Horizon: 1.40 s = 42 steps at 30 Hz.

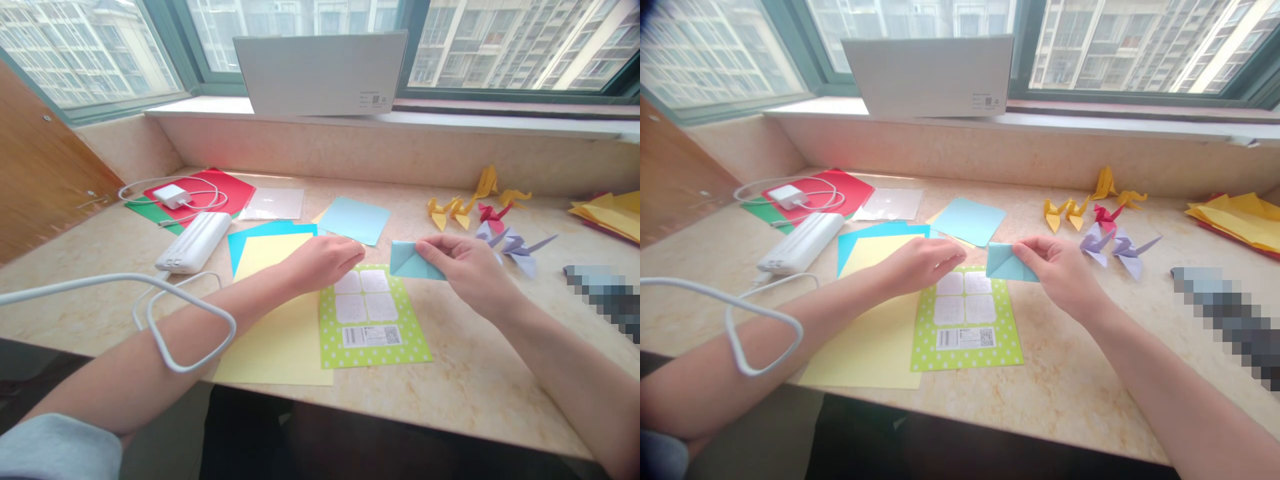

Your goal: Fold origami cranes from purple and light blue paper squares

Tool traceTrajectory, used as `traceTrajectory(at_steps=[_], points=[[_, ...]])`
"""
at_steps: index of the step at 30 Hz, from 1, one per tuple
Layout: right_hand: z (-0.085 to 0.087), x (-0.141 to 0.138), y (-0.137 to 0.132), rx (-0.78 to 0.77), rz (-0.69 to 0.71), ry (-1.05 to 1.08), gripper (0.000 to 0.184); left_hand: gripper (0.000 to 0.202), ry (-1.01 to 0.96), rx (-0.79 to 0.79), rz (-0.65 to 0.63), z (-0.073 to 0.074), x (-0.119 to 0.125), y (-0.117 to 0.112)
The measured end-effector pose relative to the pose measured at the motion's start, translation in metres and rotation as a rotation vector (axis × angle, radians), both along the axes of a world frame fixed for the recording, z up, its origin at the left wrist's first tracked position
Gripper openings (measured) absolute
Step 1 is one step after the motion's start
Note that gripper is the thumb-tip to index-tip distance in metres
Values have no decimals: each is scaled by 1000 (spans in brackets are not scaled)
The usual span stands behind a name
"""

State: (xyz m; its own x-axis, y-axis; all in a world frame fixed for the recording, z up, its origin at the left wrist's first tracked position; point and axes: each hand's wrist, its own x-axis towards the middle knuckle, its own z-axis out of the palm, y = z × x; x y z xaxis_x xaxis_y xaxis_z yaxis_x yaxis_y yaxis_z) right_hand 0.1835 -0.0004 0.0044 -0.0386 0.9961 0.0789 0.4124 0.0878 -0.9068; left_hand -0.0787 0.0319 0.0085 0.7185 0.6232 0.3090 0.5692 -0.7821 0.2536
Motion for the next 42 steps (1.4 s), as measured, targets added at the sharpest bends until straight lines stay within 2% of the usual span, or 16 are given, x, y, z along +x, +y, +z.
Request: traceTrajectory(at_steps=[4,8,13,18,24,33,42], points=[[-3,3,4,-32,60,-67,46,24,188,114,-83,0,-7,4],[-2,0,2,-47,148,-107,46,26,308,108,-142,4,-8,3],[-1,-1,0,-68,189,-150,42,23,273,56,-197,4,-9,4],[-3,-1,0,-79,217,-158,42,22,221,75,-258,1,-11,6],[-5,-2,-4,-146,254,-136,39,23,267,93,-300,4,-9,4],[-12,1,-2,-178,238,-164,42,26,230,91,-331,-1,-8,2],[-14,2,-4,-203,215,-130,39,28,310,80,-321,0,-6,1]])
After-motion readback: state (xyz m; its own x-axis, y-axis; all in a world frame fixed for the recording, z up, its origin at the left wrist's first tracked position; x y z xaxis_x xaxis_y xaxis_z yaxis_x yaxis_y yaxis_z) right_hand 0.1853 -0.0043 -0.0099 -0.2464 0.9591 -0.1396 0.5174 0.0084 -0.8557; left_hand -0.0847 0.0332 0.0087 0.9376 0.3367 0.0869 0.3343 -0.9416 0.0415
